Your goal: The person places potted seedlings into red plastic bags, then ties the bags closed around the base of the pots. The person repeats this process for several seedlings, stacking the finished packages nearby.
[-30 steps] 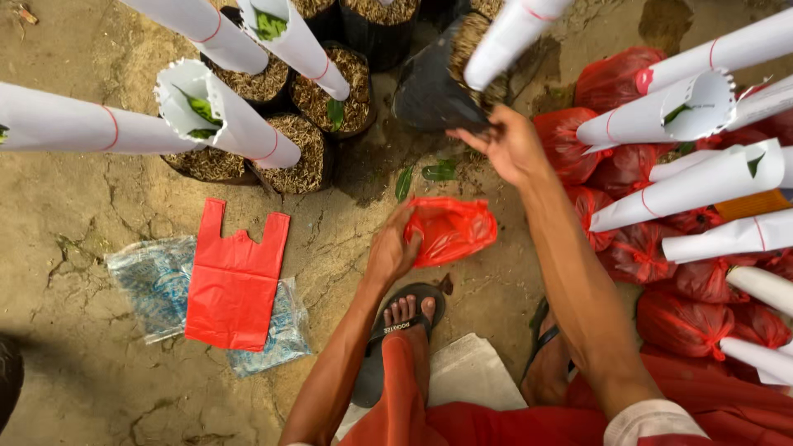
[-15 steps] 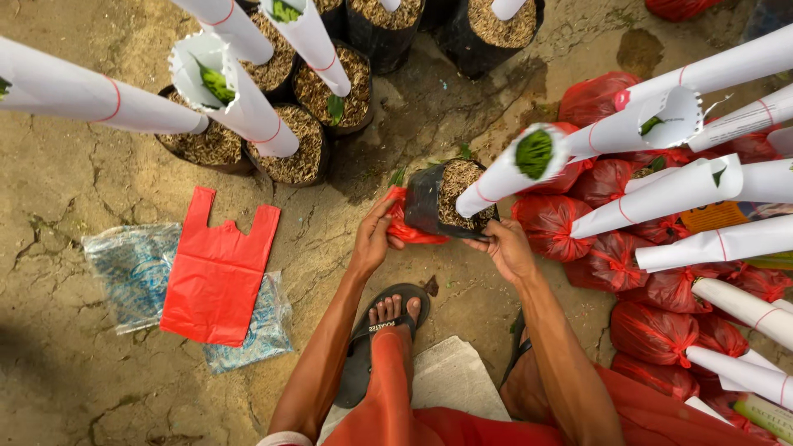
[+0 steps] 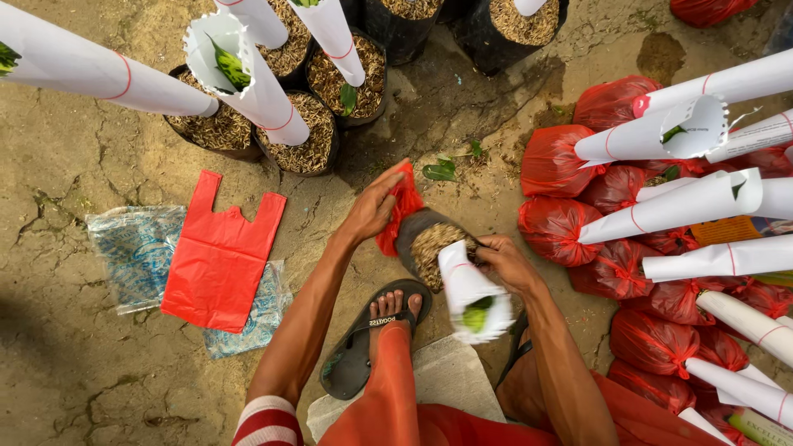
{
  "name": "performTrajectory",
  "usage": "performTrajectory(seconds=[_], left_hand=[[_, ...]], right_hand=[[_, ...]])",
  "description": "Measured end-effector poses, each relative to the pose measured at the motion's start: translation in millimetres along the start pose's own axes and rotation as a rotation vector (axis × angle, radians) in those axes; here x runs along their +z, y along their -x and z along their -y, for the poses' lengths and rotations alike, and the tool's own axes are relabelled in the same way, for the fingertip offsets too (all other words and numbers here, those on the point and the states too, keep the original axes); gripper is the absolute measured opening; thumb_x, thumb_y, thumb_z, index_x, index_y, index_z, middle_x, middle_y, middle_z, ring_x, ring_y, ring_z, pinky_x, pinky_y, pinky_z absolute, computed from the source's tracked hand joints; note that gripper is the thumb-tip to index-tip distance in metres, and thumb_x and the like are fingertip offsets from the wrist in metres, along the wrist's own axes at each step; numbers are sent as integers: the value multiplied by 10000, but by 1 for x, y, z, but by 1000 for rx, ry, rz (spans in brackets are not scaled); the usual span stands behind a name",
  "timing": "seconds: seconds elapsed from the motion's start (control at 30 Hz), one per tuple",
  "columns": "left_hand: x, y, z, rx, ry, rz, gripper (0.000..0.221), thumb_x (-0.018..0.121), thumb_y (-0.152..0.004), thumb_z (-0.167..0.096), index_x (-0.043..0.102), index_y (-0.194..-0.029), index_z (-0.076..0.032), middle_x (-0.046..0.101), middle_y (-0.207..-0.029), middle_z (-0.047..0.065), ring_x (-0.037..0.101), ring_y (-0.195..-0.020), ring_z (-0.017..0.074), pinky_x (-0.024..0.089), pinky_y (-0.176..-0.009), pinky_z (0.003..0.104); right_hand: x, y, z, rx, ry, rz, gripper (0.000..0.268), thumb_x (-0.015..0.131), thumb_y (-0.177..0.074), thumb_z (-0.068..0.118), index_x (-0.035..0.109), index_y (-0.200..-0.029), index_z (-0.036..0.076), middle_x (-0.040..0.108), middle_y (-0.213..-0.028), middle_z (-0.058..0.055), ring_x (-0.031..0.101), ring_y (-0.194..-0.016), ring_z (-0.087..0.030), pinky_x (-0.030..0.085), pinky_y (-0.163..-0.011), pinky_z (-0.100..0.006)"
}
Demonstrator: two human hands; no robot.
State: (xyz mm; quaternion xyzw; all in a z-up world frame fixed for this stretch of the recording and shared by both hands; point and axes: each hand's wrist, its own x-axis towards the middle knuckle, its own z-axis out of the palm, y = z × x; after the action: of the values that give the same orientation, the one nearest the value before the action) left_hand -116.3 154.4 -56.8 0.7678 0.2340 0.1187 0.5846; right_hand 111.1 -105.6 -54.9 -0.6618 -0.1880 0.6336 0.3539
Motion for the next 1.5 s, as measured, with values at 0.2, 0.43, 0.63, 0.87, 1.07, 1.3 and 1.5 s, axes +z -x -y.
performTrajectory(seconds=[0.2, 0.43, 0.63, 0.87, 1.07, 1.3, 1.5], left_hand=[[-8, 15, -27, -252, -180, 30, 506, 494, -874, 28, 633, -1331, -137, 478, -1585, -22, 652, -1186, 236, 557, -995, 378], [16, 30, 16, -201, 411, -261, 576, 517, -897, 42, 548, -1460, -78, 536, -1483, -14, 561, -789, 118, 522, -713, 306], [35, 20, 52, -372, 1045, -78, 617, 407, -958, 66, 477, -1551, -91, 683, -1011, 15, 435, -556, 18, 437, -552, 198], [27, 21, 59, -471, 1275, -134, 638, 332, -912, 103, 416, -1528, -37, 723, -1050, 48, 436, -531, 25, 438, -511, 188], [14, 19, 43, -304, 504, -25, 658, 386, -855, 92, 593, -1458, -72, 526, -1574, 23, 416, -563, 135, 485, -582, 360], [-2, 42, -27, 67, -257, -142, 635, 539, -755, 23, 604, -1385, -23, 508, -1524, 135, 597, -1241, 357, 490, -1027, 492], [0, 67, -53, -229, -121, -411, 385, 572, -840, -109, 583, -1208, 4, 566, -1379, 157, 691, -814, 249, 572, -652, 419]], right_hand=[[13, -3, -8, -66, -359, -18, 256, 554, -952, -17, 727, -1131, -76, 733, -946, -143, 664, -726, -154, 605, -593, -285], [-10, 20, 18, -263, -618, 105, 370, 512, -933, -51, 595, -1292, -85, 716, -1150, -223, 737, -917, -325, 637, -767, -408], [10, 21, 33, -274, -877, 164, 406, 490, -892, 2, 549, -1292, -31, 682, -1221, -210, 740, -1030, -336, 613, -914, -503], [23, -16, -14, -147, -753, 45, 291, 460, -1013, 5, 526, -1217, -192, 670, -1261, -269, 725, -1086, -334, 564, -1028, -481], [17, -7, -9, -39, -554, 12, 320, 446, -907, -42, 545, -1191, -149, 651, -1195, -225, 722, -992, -306, 610, -939, -476], [62, -2, 38, 3, -740, -190, 155, 448, -939, 1, 543, -922, -120, 673, -1145, -327, 729, -1009, -376, 555, -931, -430], [92, -4, 41, -74, -941, -238, 309, 471, -939, -24, 410, -642, 36, 644, -987, -250, 730, -1037, -446, 541, -958, -451]])
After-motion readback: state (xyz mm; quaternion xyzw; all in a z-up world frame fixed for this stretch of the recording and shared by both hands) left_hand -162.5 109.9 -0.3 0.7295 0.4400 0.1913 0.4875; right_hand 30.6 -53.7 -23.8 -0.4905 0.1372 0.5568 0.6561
